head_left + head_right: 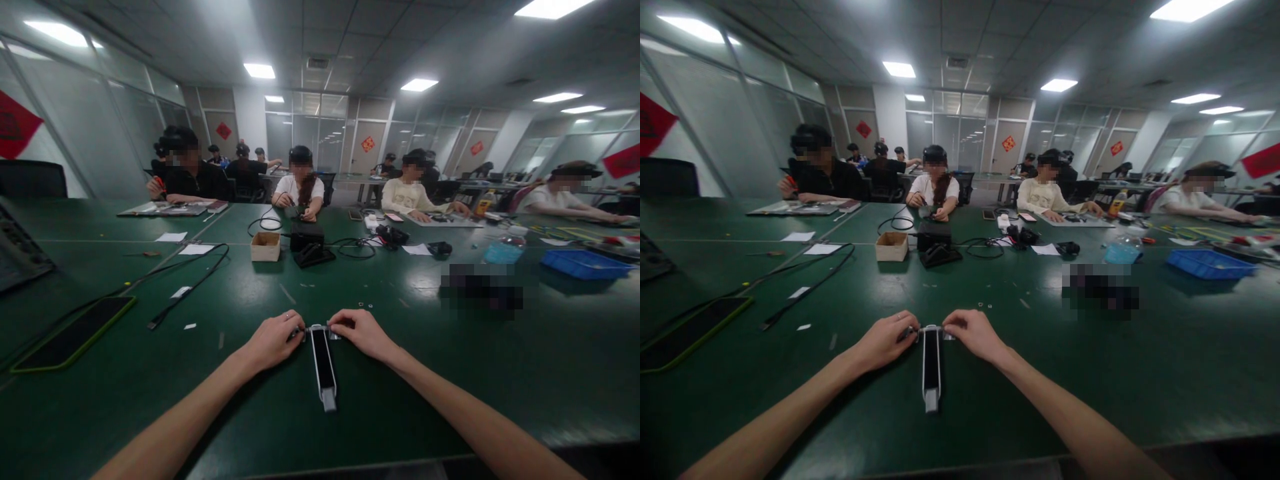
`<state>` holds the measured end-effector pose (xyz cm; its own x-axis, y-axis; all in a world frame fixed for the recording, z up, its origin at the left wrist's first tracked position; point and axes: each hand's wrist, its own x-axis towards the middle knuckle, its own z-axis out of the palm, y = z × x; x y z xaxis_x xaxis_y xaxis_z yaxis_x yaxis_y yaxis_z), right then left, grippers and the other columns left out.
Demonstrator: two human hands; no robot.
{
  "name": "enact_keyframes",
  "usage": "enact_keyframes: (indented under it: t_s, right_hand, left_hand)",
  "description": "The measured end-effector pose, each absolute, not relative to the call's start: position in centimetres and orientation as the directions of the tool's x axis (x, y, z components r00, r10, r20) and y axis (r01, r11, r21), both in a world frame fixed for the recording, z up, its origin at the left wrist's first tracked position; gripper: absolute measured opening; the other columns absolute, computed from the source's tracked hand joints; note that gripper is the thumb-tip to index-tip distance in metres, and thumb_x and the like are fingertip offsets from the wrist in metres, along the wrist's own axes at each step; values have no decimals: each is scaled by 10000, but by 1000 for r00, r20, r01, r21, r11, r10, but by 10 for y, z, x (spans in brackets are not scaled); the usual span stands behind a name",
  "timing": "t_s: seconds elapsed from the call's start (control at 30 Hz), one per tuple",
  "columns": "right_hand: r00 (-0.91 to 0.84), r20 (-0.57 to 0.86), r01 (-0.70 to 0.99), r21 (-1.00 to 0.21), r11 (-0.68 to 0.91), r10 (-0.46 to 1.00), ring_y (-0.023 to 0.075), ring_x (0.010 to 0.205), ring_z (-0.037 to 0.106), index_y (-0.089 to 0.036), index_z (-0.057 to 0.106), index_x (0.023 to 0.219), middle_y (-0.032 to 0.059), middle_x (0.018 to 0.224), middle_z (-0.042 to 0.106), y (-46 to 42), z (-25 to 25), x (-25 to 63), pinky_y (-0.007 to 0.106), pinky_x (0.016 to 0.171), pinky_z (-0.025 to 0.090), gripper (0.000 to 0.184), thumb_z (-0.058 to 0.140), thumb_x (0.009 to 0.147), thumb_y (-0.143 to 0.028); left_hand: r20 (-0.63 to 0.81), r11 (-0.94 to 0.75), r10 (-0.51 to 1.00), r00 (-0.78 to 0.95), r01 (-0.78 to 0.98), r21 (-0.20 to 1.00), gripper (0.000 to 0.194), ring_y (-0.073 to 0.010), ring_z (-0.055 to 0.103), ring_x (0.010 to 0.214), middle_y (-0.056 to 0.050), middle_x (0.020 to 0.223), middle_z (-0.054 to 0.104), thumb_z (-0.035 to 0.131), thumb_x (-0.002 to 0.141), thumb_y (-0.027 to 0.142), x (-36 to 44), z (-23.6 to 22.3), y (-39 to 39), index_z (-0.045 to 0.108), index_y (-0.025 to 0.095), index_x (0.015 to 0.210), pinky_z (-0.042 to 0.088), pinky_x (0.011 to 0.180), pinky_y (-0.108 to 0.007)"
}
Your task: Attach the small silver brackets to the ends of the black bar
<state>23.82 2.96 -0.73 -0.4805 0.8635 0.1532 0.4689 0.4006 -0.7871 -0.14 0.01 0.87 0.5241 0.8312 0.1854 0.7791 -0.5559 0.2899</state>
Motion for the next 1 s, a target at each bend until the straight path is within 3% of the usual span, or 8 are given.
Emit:
enact_keyframes:
  t_s: [0.2,0.37,0.47,0.63,0.73,0.87,1.0]
  right_hand:
    - [-589,344,486,-573,660,731,167,854,580,-179,663,909,42,891,659,27,-2,238,320,787,466,107,562,877,-189]
    - [-526,247,513,-671,535,814,152,825,589,-183,623,984,34,922,637,20,1,233,285,726,489,127,546,884,-176]
    - [-555,229,533,-641,553,800,156,850,586,-188,619,1002,39,950,631,21,5,233,289,741,488,136,541,891,-190]
    - [-600,341,570,-451,687,723,184,909,580,-201,623,1025,51,975,658,44,11,258,345,826,452,157,533,908,-253]
    - [-526,407,707,-280,650,747,216,980,555,-196,635,1035,81,1036,654,65,6,286,384,856,421,185,500,922,-254]
    - [-520,287,812,-124,570,804,227,997,531,-222,644,1096,90,1082,632,83,-5,311,391,845,414,239,489,924,-281]
    - [-520,187,845,-31,534,834,230,983,524,-216,682,1020,98,1026,644,81,-3,306,365,812,406,230,476,932,-264]
  left_hand:
    - [231,-580,814,533,760,293,128,-160,610,775,-30,963,616,475,868,178,-3,3,2,584,201,931,479,701,-260]
    - [232,-584,811,537,759,287,133,-154,606,758,-30,979,603,454,882,177,-4,-2,3,571,203,940,478,694,-257]
    - [217,-573,820,530,765,296,140,-150,607,747,-32,994,604,453,888,190,-3,-1,4,578,205,951,482,681,-255]
    - [196,-557,831,521,777,293,165,-159,626,800,-40,1000,630,468,879,196,-2,5,3,608,204,965,497,732,-262]
    - [201,-562,827,525,778,282,171,-162,630,798,-43,1027,636,489,870,223,-3,8,2,617,206,981,502,728,-266]
    - [225,-558,829,512,783,275,169,-168,631,786,-49,1045,632,505,861,255,-4,12,1,618,205,977,504,725,-279]
    - [239,-551,833,499,786,281,166,-159,627,734,-47,1044,629,481,874,265,-3,16,-2,608,205,963,494,660,-267]
